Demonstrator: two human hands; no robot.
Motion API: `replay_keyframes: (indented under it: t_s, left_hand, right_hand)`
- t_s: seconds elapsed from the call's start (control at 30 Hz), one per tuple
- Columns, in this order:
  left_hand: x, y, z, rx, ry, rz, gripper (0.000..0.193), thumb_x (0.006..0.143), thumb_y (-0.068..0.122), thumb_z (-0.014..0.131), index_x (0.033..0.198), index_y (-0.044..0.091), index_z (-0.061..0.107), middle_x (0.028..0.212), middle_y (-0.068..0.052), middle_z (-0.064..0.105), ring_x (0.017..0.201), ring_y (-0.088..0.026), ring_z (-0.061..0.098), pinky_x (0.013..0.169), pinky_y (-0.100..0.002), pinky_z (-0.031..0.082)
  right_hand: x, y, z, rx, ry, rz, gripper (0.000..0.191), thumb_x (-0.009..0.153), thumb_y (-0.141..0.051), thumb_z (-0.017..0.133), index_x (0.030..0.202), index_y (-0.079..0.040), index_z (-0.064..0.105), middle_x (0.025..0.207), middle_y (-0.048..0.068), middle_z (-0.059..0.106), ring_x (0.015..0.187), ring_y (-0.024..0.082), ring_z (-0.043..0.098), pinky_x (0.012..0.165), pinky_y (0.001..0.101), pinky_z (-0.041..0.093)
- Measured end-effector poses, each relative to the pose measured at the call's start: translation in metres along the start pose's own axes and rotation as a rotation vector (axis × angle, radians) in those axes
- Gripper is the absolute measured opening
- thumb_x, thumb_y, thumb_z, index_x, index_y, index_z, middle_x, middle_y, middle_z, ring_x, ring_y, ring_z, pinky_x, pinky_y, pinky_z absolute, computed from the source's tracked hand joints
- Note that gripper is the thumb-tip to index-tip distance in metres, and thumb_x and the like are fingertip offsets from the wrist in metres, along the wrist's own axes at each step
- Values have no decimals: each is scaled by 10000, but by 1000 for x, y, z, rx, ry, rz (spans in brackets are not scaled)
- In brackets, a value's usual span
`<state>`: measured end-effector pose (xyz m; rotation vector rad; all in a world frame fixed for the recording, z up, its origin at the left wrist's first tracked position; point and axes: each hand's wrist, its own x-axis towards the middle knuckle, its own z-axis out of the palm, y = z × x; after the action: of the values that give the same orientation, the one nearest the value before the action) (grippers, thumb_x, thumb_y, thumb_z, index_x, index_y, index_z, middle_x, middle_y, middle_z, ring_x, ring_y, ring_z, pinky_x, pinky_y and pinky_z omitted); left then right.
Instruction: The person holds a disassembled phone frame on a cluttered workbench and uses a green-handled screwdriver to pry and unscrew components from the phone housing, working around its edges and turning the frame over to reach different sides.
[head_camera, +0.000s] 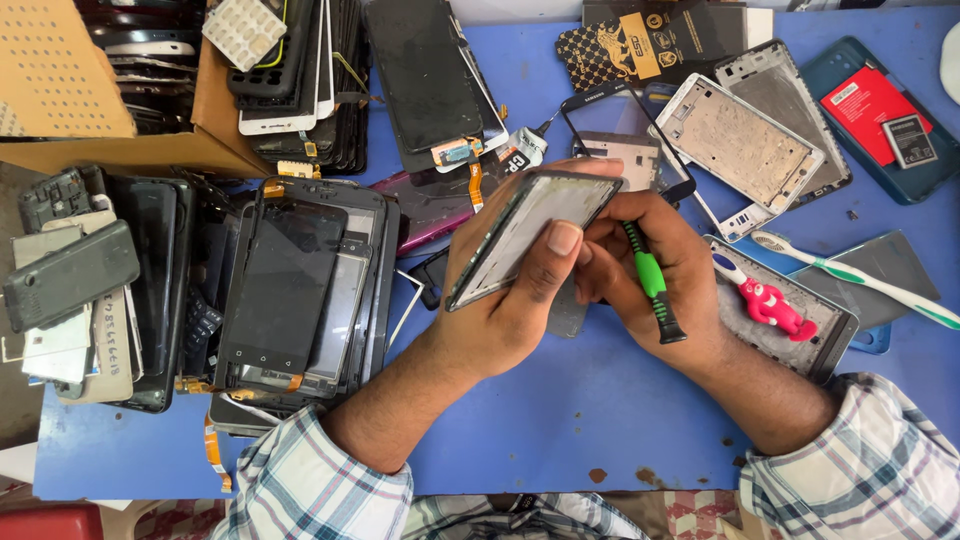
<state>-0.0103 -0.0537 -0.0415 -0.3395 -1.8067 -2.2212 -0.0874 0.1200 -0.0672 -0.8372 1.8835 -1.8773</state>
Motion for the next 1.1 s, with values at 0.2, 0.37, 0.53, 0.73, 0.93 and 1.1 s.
replay_keyframes:
  t_s: [0.2, 0.37, 0.53, 0.73, 0.93, 1.1]
  left_hand:
    - [3, 4, 1, 158, 13, 48, 509, 1184, 413, 493, 1503, 17, 512, 1160, -93, 673, 911, -101, 685, 813, -247, 583]
    - [7, 6, 1, 668, 37, 317, 461, 1207, 433, 421, 1444, 46, 501, 1385, -138, 616, 1275, -262, 647, 1113, -353, 533]
    - [7, 6, 2, 765, 10, 293, 446, 1168, 356, 516, 1465, 25, 494, 1453, -141, 594, 1354, -293, 619, 1170, -384, 514]
    - [8, 10, 3, 814, -71, 362, 613, 1030, 293, 689, 1507, 27, 412, 1515, -137, 516, 1401, -315, 563, 1199, -404, 488]
    - [6, 12, 7, 797, -119, 322, 712, 982, 256, 739, 1544, 24, 368, 1566, -140, 462, 1452, -325, 531, 1235, -388, 490]
    - [7, 9, 8, 798, -147, 326, 720, 1007, 248, 728, 1557, 6, 332, 1616, -173, 398, 1500, -340, 485, 1285, -413, 441]
  right_hand:
    - [-1, 1, 1, -75, 25, -42, 249, 1060, -54, 603, 1276, 12, 496, 973, 82, 671, 757, 99, 640, 655, 250, 565]
    - [-1, 4, -4, -108, 9, -113, 324, 1061, -132, 625, 1322, 9, 495, 1046, 74, 672, 852, 91, 640, 734, 249, 566]
    - [-3, 8, -7, -174, 12, -149, 388, 1025, -182, 688, 1321, -5, 513, 1084, 44, 656, 957, 77, 614, 835, 236, 537]
    - [-3, 13, -12, -305, 40, -208, 376, 947, -113, 689, 1280, -21, 539, 1098, 22, 615, 990, 77, 588, 895, 242, 506]
    - [-2, 16, -10, -86, 76, -77, 374, 962, -95, 694, 1294, -34, 534, 1077, -12, 602, 973, 58, 567, 870, 236, 502]
    - [-2, 13, -11, -259, 127, -141, 347, 958, -52, 699, 1261, -30, 531, 1041, 1, 590, 927, 66, 539, 834, 234, 480]
